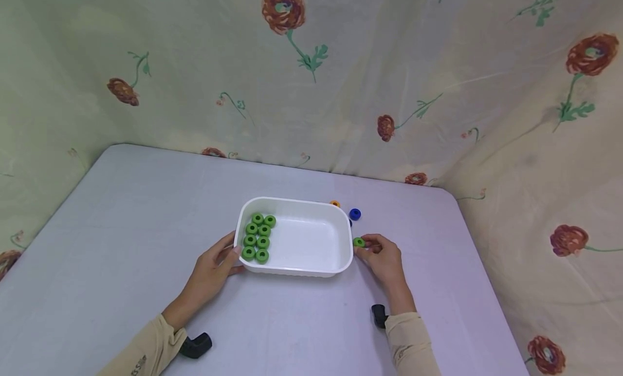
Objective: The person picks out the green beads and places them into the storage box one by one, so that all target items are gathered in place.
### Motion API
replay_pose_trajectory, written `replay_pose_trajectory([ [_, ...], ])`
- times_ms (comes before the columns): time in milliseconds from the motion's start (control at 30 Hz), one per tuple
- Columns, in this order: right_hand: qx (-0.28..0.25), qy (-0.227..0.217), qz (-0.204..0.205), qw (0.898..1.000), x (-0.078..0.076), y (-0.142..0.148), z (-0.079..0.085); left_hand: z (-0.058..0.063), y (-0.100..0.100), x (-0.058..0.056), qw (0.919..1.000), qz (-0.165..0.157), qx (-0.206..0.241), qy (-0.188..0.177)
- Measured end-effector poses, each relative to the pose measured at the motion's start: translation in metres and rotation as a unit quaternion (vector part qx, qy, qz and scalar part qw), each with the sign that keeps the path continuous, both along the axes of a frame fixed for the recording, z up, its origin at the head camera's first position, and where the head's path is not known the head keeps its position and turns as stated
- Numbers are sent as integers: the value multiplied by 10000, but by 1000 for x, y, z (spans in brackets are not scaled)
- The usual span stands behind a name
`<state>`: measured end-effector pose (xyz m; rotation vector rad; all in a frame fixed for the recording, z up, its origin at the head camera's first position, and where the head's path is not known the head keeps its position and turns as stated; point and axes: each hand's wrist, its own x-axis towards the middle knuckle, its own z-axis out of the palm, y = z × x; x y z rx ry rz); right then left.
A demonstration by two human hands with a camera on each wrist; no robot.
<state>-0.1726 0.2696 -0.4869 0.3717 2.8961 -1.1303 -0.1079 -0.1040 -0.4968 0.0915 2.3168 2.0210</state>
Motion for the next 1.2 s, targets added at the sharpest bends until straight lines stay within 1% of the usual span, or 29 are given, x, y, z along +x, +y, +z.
replay_pose_trajectory([
  [100, -15, 24, 50, 10000, 0, 0, 0, -1, 0, 0, 10000, -4, 13, 7],
  [200, -93, -2, -11, 10000, 1, 1, 1, -1, 0, 0, 10000, 4, 17, 5],
  [367, -531, 2, -269, 9982, 2, 5, 7, -1, 0, 0, 10000, 18, 19, -36],
  [433, -661, 150, -328, 9972, 2, 4, 11, -1, 0, 0, 10000, 29, 27, -76],
  [500, -662, 371, -344, 9965, 2, 1, 16, -1, 0, 1, 9999, 40, 40, -92],
  [600, -621, 682, -287, 9953, 2, -9, 26, -1, 0, 0, 9999, 38, 65, -102],
  [667, -622, 792, -233, 9946, 2, -18, 34, 0, 0, 0, 9999, 34, 68, -91],
  [800, -629, 1018, 106, 9928, 4, -39, 51, 0, 0, 0, 9999, 36, 53, -99],
  [967, -450, 1344, 842, 9863, 8, -62, 65, 1, 1, -1, 10000, 38, 32, -64],
  [1067, -330, 1387, 1254, 9818, 9, -74, 66, 1, 1, -1, 10000, 48, 28, -61],
  [1200, -282, 1353, 1664, 9763, 8, -87, 60, 1, 0, -1, 9999, 56, 16, -126],
])
